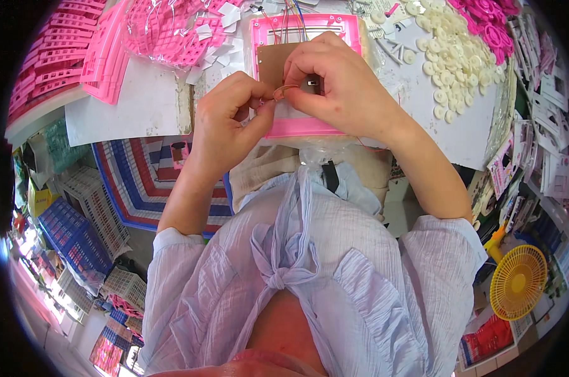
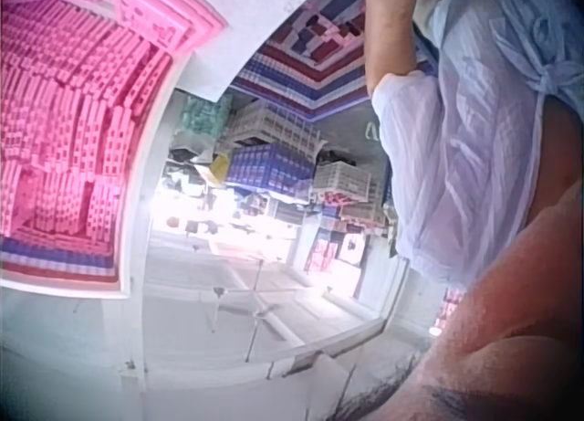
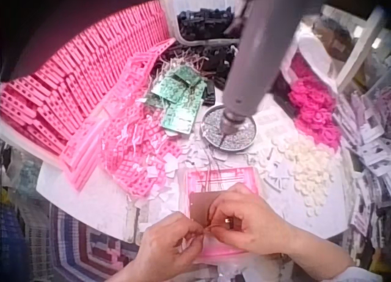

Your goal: Assembling pink plastic toy piggy banks with electronic components and decorative stickers.

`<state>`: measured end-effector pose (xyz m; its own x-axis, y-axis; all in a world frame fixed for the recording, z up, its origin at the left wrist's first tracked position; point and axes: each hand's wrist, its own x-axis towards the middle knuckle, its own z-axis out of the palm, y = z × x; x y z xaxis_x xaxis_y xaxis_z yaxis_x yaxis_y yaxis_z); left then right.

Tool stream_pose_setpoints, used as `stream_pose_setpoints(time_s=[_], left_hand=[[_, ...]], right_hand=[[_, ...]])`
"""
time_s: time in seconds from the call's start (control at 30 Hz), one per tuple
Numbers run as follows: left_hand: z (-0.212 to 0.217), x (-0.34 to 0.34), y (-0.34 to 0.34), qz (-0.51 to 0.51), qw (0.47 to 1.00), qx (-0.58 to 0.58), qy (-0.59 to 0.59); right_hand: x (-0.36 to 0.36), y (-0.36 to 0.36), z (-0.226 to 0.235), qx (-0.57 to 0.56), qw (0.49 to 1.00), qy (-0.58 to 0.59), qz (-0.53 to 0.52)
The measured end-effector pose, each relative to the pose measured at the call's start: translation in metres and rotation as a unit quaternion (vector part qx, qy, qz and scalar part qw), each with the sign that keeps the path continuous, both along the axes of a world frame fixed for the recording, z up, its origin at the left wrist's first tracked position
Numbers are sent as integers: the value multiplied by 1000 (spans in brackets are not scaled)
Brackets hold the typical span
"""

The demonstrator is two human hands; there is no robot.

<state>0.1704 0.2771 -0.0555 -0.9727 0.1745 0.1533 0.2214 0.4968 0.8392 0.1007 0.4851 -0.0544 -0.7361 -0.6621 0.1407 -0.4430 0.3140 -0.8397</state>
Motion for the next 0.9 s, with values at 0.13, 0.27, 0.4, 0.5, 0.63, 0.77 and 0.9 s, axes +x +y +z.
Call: stream_pose_setpoints(time_s=[0.13, 0.27, 0.4, 0.5, 0.63, 0.77, 0.9], left_hand=[[1, 1, 2, 11, 1000, 3, 0], [-4, 1, 1, 5, 1000, 10, 9], [-3, 0, 1, 9, 999, 22, -25], [-3, 3, 1, 27, 995, 70, -72], [-4, 4, 4, 34, 986, 125, -104], [-2, 4, 5, 30, 989, 109, -91], [1, -2, -3, 27, 989, 56, -137]], right_hand=[[0, 1, 3, 27, 999, -39, 3], [0, 1, 6, 43, 997, -64, 10], [7, -8, -2, 14, 990, 130, -59], [19, -13, -6, -11, 964, 251, -86], [33, -14, -4, -23, 973, 215, -83], [33, -13, -12, -36, 970, 224, -93], [34, -12, -14, -47, 967, 238, -79]])
